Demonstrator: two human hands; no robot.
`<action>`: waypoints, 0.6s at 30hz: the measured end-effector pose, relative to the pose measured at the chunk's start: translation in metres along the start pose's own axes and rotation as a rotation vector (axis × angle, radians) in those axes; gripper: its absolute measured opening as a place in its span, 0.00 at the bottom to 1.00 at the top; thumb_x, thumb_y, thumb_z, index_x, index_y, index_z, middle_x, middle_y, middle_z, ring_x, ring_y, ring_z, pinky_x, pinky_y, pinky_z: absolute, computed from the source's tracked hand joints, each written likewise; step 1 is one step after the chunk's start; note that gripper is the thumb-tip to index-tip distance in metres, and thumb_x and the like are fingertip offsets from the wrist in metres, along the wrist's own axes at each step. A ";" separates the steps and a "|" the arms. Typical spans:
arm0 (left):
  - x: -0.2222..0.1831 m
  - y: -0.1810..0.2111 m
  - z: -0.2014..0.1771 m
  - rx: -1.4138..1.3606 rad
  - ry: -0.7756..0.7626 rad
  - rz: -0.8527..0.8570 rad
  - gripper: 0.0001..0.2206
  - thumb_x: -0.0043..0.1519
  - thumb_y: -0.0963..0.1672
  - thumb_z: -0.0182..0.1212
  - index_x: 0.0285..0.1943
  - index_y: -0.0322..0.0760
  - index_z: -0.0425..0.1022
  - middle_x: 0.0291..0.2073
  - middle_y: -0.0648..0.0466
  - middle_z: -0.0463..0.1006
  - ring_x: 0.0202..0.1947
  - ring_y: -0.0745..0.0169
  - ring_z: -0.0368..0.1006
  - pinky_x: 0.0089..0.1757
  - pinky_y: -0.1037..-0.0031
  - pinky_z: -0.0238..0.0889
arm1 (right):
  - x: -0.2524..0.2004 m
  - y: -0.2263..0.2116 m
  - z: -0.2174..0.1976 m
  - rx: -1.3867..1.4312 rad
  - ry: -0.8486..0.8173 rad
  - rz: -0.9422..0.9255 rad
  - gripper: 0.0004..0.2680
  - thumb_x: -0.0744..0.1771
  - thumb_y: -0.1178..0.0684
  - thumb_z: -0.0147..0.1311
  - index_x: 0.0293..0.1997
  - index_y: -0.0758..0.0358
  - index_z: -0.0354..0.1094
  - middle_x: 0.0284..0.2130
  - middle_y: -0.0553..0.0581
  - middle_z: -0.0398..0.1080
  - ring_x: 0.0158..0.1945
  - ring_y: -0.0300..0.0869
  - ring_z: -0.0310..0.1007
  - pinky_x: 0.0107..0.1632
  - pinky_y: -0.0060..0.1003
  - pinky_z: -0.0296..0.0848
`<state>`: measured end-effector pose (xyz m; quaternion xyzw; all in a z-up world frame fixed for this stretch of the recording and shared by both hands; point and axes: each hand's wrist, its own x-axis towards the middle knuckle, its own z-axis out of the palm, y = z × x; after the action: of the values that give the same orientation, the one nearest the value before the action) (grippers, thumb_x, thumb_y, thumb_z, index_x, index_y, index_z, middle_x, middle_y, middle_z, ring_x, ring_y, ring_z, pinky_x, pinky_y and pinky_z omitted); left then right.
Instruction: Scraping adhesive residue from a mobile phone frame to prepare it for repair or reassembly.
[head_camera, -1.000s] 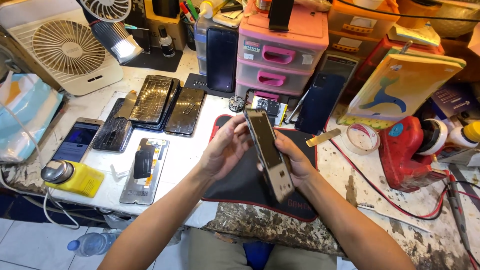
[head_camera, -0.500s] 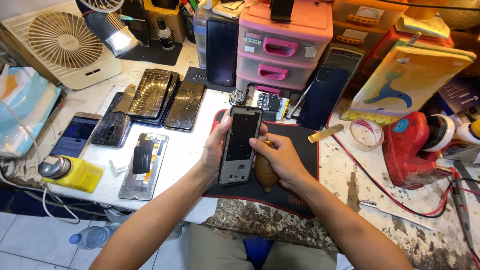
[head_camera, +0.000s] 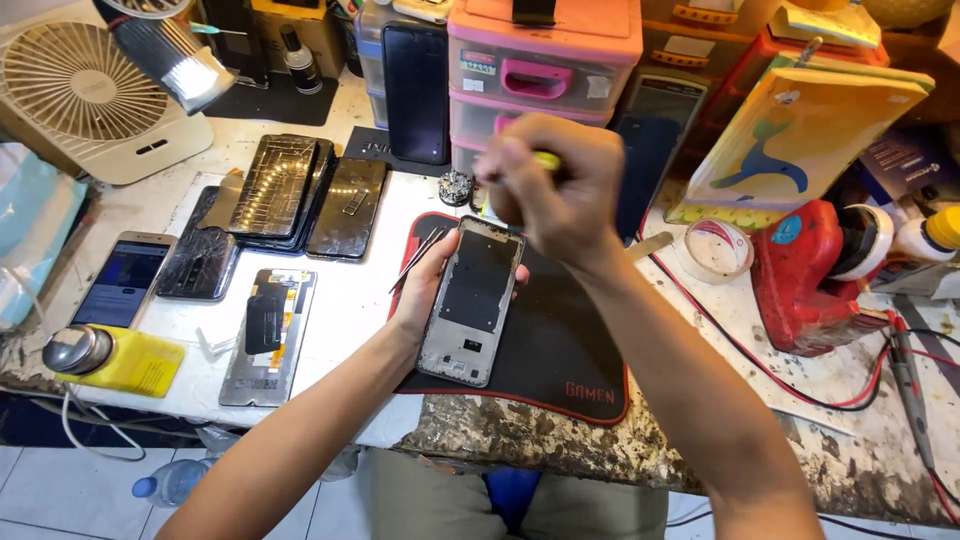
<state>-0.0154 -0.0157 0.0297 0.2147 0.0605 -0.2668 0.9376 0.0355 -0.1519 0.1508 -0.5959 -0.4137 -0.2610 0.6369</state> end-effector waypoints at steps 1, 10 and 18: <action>0.001 0.000 0.002 -0.010 0.035 -0.021 0.20 0.66 0.52 0.58 0.51 0.28 0.79 0.47 0.29 0.80 0.43 0.36 0.81 0.46 0.50 0.75 | 0.004 0.006 0.012 0.133 -0.026 -0.019 0.10 0.70 0.57 0.49 0.29 0.68 0.69 0.10 0.49 0.56 0.13 0.33 0.55 0.20 0.25 0.60; 0.002 0.003 -0.001 -0.001 0.104 -0.064 0.22 0.64 0.53 0.60 0.52 0.29 0.78 0.48 0.28 0.79 0.42 0.32 0.80 0.43 0.45 0.75 | -0.001 0.037 -0.009 -0.004 0.150 0.187 0.14 0.65 0.54 0.47 0.13 0.58 0.62 0.05 0.51 0.55 0.11 0.32 0.54 0.17 0.26 0.50; -0.006 0.001 0.012 -0.084 0.037 -0.042 0.21 0.66 0.51 0.58 0.55 0.26 0.75 0.49 0.25 0.78 0.43 0.27 0.79 0.44 0.41 0.74 | -0.015 0.036 0.017 0.153 0.033 0.019 0.11 0.65 0.62 0.44 0.18 0.63 0.60 0.10 0.45 0.47 0.14 0.31 0.47 0.19 0.23 0.51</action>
<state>-0.0201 -0.0173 0.0427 0.1786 0.0933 -0.2794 0.9388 0.0537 -0.1326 0.1184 -0.5449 -0.4165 -0.2323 0.6897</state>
